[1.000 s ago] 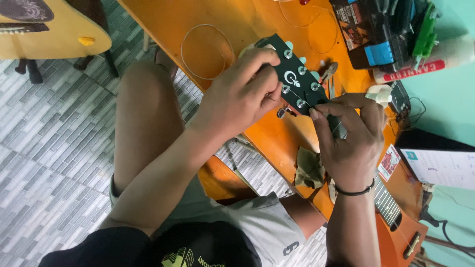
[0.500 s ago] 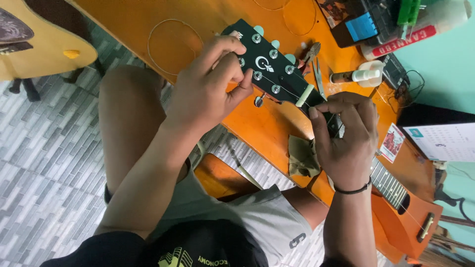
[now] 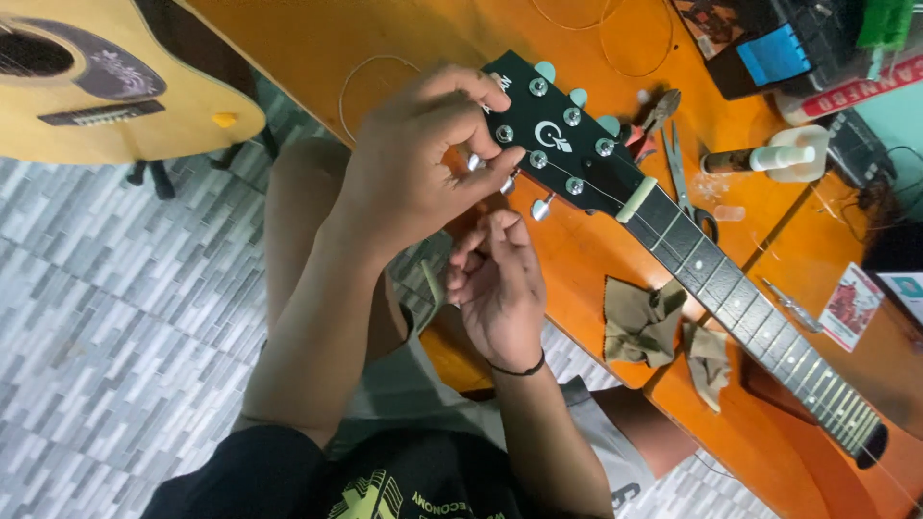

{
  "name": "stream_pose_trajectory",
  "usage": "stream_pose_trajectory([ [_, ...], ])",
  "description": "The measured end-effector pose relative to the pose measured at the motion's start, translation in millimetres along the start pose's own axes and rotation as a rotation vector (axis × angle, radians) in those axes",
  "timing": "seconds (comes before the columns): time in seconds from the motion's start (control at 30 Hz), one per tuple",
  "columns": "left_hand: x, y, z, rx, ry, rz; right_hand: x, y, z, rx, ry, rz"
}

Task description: Restringing an acoustic guitar, including cleaning the fretboard, inserting strings into the bridge, and winding them at the headstock.

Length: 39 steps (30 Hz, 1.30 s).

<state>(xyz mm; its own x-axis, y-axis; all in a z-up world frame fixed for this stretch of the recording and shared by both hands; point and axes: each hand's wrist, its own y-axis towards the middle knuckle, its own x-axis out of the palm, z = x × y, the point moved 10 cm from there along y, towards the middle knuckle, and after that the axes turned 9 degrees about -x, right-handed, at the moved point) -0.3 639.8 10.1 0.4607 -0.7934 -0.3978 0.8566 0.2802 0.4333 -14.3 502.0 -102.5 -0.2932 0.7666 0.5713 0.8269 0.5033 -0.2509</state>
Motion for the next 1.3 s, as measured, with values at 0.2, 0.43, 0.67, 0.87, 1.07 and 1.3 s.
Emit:
stream_pose_trajectory([
  [0.2, -1.7, 4.0, -2.8, -0.032, -0.037, -0.044, 12.9, 21.7, -9.4, -0.11, 0.101, 0.003],
  [0.43, 7.1, 4.5, 0.6, -0.083, 0.08, -0.043, 12.1, 29.4, -1.1, -0.122, 0.166, -0.048],
  [0.67, 13.7, 9.3, 0.9, -0.211, 0.151, -0.039, 4.2, 24.9, -7.6, -0.223, -0.082, 0.084],
  [0.87, 12.8, 9.7, -1.6, -0.221, 0.154, -0.004, 11.8, 16.8, 20.5, -0.133, 0.536, -0.103],
  [1.07, 8.0, 8.0, -3.5, -0.223, 0.1, 0.049, 17.8, 17.3, 37.5, 0.17, 0.905, -0.082],
  [1.3, 6.9, 8.0, -6.4, -0.285, 0.099, 0.072, 24.9, 26.3, 25.5, -0.02, 0.761, -0.06],
])
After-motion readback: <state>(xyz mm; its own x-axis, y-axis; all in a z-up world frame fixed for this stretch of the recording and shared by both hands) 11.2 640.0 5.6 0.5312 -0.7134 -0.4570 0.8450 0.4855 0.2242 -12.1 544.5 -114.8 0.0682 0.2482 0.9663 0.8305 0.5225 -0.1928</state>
